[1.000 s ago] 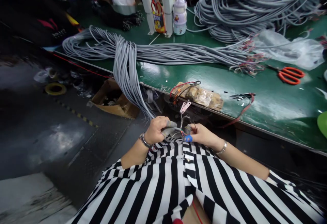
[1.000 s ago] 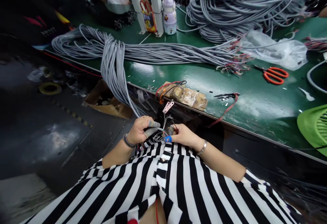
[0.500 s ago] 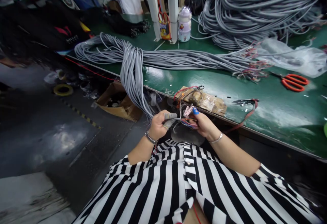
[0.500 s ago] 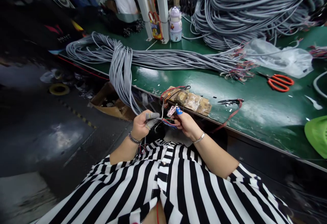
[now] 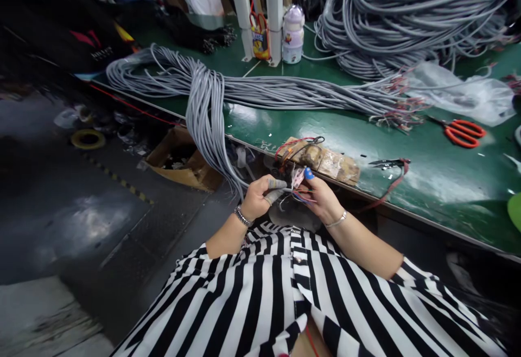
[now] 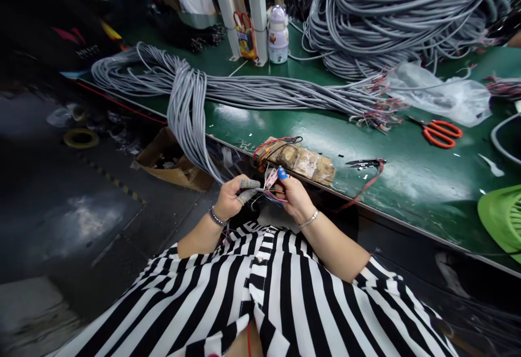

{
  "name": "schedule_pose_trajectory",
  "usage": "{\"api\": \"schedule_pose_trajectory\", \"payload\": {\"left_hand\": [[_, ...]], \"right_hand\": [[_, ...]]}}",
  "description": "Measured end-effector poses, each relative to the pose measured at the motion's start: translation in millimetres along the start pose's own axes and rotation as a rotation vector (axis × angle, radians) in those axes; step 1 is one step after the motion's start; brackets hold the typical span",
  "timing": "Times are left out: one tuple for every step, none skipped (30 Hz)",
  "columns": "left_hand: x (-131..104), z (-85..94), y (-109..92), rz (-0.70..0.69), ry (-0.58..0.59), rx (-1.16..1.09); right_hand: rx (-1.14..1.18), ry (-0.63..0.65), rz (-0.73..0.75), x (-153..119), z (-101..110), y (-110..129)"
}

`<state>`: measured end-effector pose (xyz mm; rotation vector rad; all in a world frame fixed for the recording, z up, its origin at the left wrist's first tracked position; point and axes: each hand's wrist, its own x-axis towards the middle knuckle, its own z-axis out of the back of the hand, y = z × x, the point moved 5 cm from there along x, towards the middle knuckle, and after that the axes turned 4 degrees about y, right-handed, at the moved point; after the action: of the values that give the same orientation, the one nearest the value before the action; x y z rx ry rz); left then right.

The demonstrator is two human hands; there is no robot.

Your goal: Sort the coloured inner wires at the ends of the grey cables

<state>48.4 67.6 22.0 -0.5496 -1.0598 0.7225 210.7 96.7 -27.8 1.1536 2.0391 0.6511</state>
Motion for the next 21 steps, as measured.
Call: {"api": "schedule_pose_trajectory", "payload": {"left_hand": [[0, -0.5, 1, 0.007, 0.004, 0.000], [0, -1.3, 2, 0.013, 0.011, 0.001], [0, -2.3, 3, 0.019, 0.019, 0.002], [0, -3.4, 4, 0.020, 0.025, 0.003], [0, -4.4, 5, 0.022, 0.031, 0.006], [0, -5.4, 6, 0.024, 0.039, 0.009], [-1, -6.5, 6, 0.027, 0.050, 0.014], [-1, -7.3, 7, 0.033, 0.061, 0.020], [-1, -7.9, 7, 0.037, 0.074, 0.026], [-1, -8.3, 6, 0.037, 0.088, 0.030], [-1, -8.1, 5, 0.032, 0.098, 0.030], [-1, -7.3, 4, 0.024, 0.104, 0.026], [0, -6.0, 3, 0.015, 0.108, 0.018], [-1, -4.6, 1, 0.004, 0.115, 0.009], [-1, -3.0, -1, -0.005, 0.124, -0.001], [-2, -1.4, -2, -0.012, 0.137, -0.012], [-3, 0.2, -4, -0.017, 0.152, -0.023], [-5, 1.8, -6, -0.019, 0.168, -0.033], [-7, 3.5, -8, -0.021, 0.181, -0.042], [-10, 5.4, -10, -0.023, 0.193, -0.051], [-13, 7.4, -13, -0.028, 0.202, -0.058]], "right_hand": [[-0.004, -0.017, 0.012, 0, 0, 0], [-0.009, -0.028, 0.021, 0, 0, 1], [-0.017, -0.034, 0.026, 0, 0, 1], [-0.026, -0.037, 0.028, -1, -1, 2], [-0.036, -0.037, 0.027, -1, -2, 2], [-0.045, -0.037, 0.028, -2, -2, 3], [-0.049, -0.036, 0.029, -2, -3, 3], [-0.048, -0.031, 0.025, -2, -3, 2], [-0.041, -0.023, 0.017, -2, -3, 2], [-0.031, -0.012, 0.001, -2, -3, 0], [-0.017, -0.001, -0.017, -2, -2, -2], [0.000, 0.005, -0.032, -2, -2, -4], [0.015, 0.005, -0.043, -2, 0, -6], [0.027, -0.002, -0.047, -2, 2, -7], [0.037, -0.012, -0.050, -3, 4, -9], [0.042, -0.022, -0.056, -4, 6, -10], [0.042, -0.029, -0.068, -6, 8, -11], [0.035, -0.031, -0.084, -7, 10, -12], [0.025, -0.031, -0.097, -9, 13, -12], [0.010, -0.030, -0.105, -11, 15, -13], [-0.006, -0.030, -0.108, -12, 17, -13]]}}
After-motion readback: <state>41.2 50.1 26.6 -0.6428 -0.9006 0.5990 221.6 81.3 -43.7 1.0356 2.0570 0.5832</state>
